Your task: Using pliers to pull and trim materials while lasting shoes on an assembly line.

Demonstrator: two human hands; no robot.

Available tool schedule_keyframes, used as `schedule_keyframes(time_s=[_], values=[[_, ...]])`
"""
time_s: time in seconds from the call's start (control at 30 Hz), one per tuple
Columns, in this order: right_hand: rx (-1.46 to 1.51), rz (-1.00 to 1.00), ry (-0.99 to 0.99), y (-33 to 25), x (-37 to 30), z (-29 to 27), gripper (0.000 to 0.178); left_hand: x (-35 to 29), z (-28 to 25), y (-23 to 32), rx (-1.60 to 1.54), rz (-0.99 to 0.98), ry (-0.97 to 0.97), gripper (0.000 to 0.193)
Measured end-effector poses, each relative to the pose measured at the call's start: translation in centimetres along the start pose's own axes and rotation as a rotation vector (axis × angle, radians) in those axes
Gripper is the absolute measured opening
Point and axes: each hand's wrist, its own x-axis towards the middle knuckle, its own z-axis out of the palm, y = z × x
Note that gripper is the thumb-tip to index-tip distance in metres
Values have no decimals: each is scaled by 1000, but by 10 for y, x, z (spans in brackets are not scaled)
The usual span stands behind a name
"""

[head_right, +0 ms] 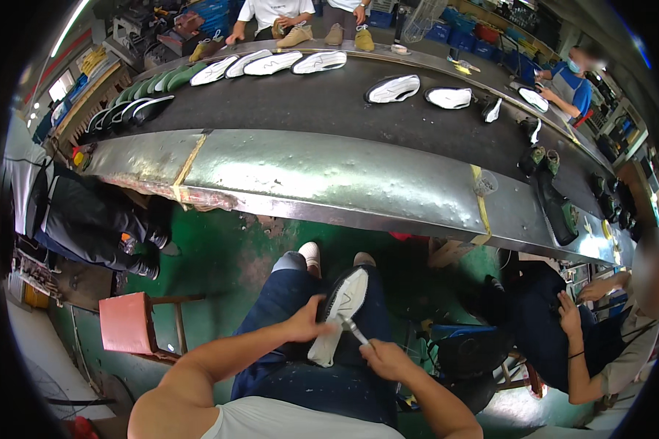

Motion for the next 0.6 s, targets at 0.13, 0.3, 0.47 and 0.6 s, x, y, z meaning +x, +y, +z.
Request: schedule_keyframes(time_s=[0.13,0.3,0.47,0.6], values=[[48,4,164,-11,-7,-36,41,47,-6,-8,-672,-225,-43,56],[-227,-276,466,-48,19,-118,41,25,-64,-4,-714,-177,29,61],[-580,-572,800,-77,111,-212,42,-28,-209,115,-556,89,141,61],[-689,-620,922,-91,222,-288,41,14,-304,191,192,235,354,60]])
